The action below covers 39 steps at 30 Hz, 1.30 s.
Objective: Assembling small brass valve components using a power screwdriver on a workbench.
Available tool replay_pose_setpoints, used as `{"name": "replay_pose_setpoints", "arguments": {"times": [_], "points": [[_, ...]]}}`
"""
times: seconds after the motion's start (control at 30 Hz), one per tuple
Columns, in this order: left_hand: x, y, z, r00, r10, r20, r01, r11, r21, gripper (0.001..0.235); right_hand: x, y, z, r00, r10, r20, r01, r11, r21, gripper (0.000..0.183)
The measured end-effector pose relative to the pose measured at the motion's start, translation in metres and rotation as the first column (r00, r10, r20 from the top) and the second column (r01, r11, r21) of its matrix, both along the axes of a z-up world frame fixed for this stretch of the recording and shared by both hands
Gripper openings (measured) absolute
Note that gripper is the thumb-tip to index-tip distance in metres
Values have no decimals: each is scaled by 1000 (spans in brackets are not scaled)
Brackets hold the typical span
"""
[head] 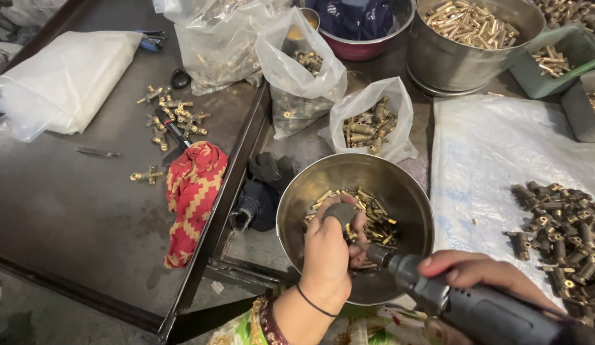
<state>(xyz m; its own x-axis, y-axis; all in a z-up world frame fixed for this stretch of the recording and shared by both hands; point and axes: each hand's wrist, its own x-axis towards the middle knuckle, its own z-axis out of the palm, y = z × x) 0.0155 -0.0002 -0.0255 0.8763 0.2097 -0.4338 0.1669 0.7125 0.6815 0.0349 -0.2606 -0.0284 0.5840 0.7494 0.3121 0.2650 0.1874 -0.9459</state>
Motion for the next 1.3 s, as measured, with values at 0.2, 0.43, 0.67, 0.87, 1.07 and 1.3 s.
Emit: {"name": "replay_pose_setpoints", "arguments": {"times": [0.2, 0.43, 0.67, 0.87, 1.07, 1.3], "points": [[1, -4, 10, 990, 141, -24, -142, 988, -62, 16, -43, 44, 2, 816, -565, -125, 575, 816, 67, 54], [2, -5, 2, 977, 203, 59, -198, 977, -79, 14, -32, 52, 13, 728, -415, -546, 584, 792, 177, 49], [1, -8, 5, 974, 225, 38, -226, 974, 3, 16, -38, 57, 9, 786, -427, -448, 559, 800, 217, 50], [0, -2, 5, 985, 161, -58, -159, 987, 39, 18, -36, 56, 11, 878, -405, -254, 445, 887, 122, 53], [-1, 5, 0, 995, 96, 1, -95, 990, -101, 19, -34, 51, 7, 762, -598, -247, 635, 765, 109, 55], [7, 10, 7, 983, 158, 98, -142, 978, -154, 23, -40, 35, 6, 731, -655, -195, 676, 733, 75, 56]]}}
